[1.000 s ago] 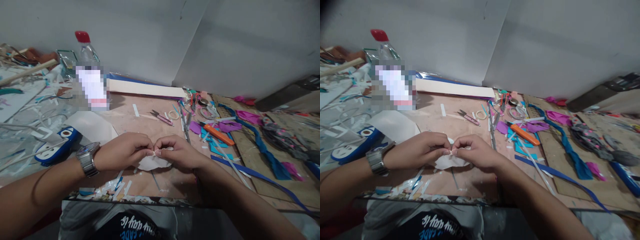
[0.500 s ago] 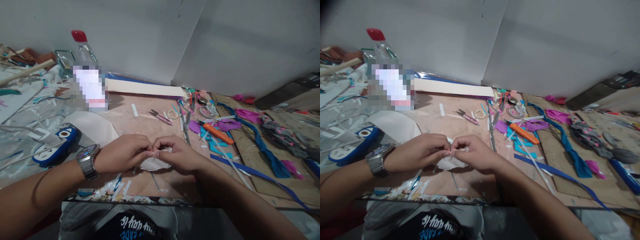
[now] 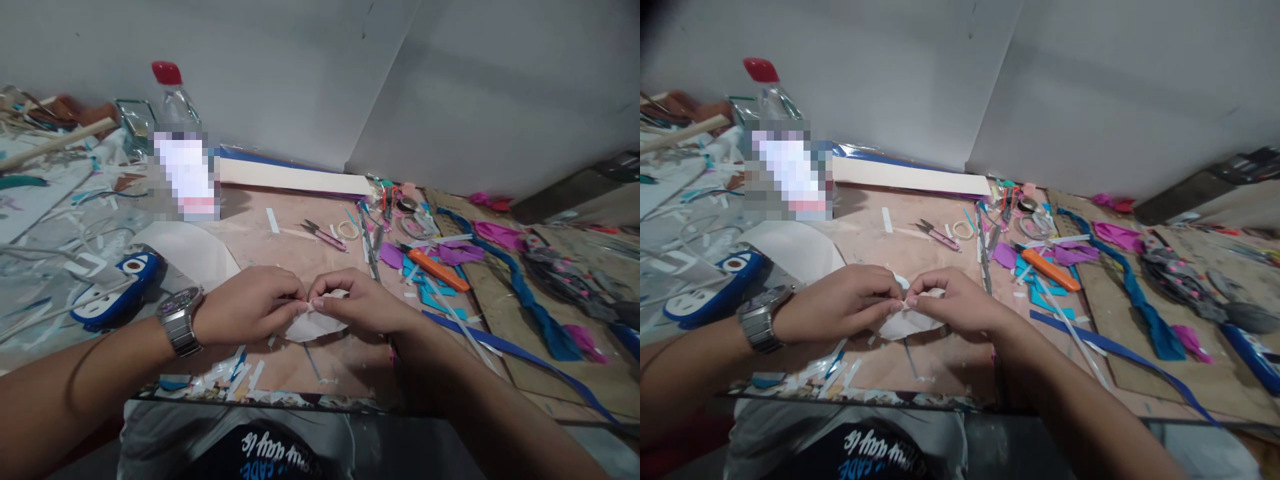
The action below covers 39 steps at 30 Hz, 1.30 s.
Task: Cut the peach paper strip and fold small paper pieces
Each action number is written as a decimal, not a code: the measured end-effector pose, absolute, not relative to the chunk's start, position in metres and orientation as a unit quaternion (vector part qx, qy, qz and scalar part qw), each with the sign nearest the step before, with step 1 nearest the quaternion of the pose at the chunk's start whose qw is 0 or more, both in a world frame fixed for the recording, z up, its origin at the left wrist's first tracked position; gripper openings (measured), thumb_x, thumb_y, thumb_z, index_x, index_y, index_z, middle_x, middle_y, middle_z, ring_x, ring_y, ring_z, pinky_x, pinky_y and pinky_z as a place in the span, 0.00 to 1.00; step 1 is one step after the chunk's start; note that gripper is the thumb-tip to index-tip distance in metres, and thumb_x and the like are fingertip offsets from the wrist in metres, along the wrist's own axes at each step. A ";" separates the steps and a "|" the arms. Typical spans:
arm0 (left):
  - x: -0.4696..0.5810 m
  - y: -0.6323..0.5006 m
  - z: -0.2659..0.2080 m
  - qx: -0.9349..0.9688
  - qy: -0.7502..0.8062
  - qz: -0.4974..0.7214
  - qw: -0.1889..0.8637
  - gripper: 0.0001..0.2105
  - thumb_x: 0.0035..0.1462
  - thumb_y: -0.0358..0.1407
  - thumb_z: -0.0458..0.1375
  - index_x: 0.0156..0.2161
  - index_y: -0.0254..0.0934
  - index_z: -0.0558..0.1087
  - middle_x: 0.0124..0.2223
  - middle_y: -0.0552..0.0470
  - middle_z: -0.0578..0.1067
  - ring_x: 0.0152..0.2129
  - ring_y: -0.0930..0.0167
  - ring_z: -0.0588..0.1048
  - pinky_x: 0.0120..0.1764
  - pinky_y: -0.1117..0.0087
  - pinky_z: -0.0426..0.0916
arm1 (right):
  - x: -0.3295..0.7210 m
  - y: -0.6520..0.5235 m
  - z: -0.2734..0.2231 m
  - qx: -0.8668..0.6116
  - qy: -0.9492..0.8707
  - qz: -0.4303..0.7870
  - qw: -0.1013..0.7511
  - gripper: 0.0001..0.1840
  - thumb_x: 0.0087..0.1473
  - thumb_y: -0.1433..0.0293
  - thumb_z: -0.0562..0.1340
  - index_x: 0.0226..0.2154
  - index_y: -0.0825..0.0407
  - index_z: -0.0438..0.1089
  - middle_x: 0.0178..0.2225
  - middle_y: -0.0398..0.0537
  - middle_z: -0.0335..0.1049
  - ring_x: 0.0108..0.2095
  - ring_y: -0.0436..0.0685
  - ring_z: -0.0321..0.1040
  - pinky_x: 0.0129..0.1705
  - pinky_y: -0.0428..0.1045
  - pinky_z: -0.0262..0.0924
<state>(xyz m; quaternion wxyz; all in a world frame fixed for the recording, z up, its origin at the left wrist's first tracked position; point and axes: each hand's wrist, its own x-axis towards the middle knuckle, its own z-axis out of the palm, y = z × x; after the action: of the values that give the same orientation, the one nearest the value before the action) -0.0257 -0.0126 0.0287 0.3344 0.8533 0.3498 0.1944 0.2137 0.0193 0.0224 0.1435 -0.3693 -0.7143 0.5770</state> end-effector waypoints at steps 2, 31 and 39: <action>-0.025 -0.013 0.028 0.859 0.347 0.194 0.323 0.12 0.69 0.38 0.54 0.39 0.35 0.77 0.35 0.50 0.78 0.34 0.68 0.74 0.38 0.69 0.62 | 0.214 0.021 0.019 -0.363 -0.711 0.586 0.138 0.17 0.57 0.57 0.69 0.32 0.55 0.78 0.32 0.46 0.76 0.35 0.53 0.68 0.40 0.48 0.60; -0.030 -0.010 0.032 0.729 0.339 0.233 0.546 0.14 0.68 0.42 0.56 0.37 0.33 0.76 0.30 0.55 0.74 0.26 0.75 0.68 0.31 0.75 0.62 | 0.225 0.025 0.011 -0.361 -0.497 0.773 0.160 0.21 0.42 0.58 0.80 0.26 0.58 0.78 0.25 0.44 0.73 0.25 0.47 0.65 0.27 0.42 0.56; -0.034 -0.002 0.032 0.637 0.309 0.261 0.656 0.11 0.66 0.38 0.61 0.35 0.32 0.76 0.31 0.55 0.73 0.27 0.77 0.67 0.31 0.78 0.62 | 0.223 0.022 0.014 -0.315 -0.411 0.820 0.243 0.24 0.38 0.58 0.82 0.28 0.58 0.77 0.26 0.44 0.74 0.27 0.48 0.71 0.32 0.42 0.66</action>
<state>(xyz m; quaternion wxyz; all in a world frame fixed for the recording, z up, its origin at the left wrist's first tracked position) -0.0335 -0.0017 0.0322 0.6557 0.6374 0.3093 0.2609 0.2233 0.0224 0.0142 0.2434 -0.3149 -0.4108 0.8203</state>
